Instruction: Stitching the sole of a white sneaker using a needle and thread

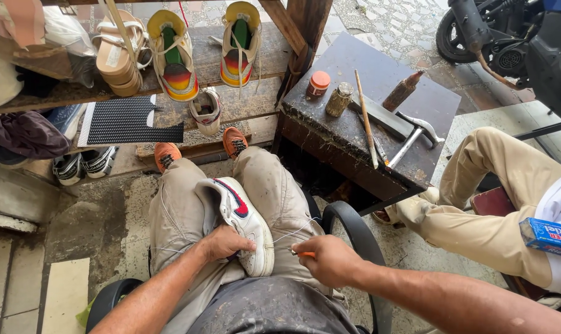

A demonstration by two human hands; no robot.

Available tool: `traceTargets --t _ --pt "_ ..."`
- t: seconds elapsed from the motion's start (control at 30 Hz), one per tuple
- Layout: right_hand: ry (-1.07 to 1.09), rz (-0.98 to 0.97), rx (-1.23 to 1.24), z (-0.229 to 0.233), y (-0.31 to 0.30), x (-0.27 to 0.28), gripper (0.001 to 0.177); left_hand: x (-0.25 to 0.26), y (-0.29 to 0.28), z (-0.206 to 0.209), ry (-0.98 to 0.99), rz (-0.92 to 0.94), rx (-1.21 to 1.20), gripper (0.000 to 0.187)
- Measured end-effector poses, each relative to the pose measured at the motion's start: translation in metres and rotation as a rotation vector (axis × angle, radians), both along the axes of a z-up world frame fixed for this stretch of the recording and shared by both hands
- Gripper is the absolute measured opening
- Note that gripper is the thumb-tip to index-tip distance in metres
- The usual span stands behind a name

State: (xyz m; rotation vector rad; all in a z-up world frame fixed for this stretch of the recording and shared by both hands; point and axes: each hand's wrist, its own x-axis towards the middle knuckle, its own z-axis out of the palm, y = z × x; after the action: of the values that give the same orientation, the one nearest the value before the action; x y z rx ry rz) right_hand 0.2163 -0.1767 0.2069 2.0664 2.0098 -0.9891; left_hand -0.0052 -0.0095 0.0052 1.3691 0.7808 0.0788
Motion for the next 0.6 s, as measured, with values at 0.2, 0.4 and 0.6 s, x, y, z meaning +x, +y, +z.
traceTargets --t 0.2,0.4,0.6 --pt "-0.141 0.233 0.058 -0.01 -0.005 0.003 0.048 0.0 -0.003 0.009 -0.013 0.012 -0.049 0.035" --pt "-0.085 0.198 0.088 -0.029 -0.008 0.012 0.041 -0.001 -0.002 0.018 0.048 -0.017 0.007 0.035" --pt "0.029 0.006 0.08 -0.021 -0.003 0.008 0.036 0.001 -0.001 0.011 0.029 0.009 -0.034 0.036"
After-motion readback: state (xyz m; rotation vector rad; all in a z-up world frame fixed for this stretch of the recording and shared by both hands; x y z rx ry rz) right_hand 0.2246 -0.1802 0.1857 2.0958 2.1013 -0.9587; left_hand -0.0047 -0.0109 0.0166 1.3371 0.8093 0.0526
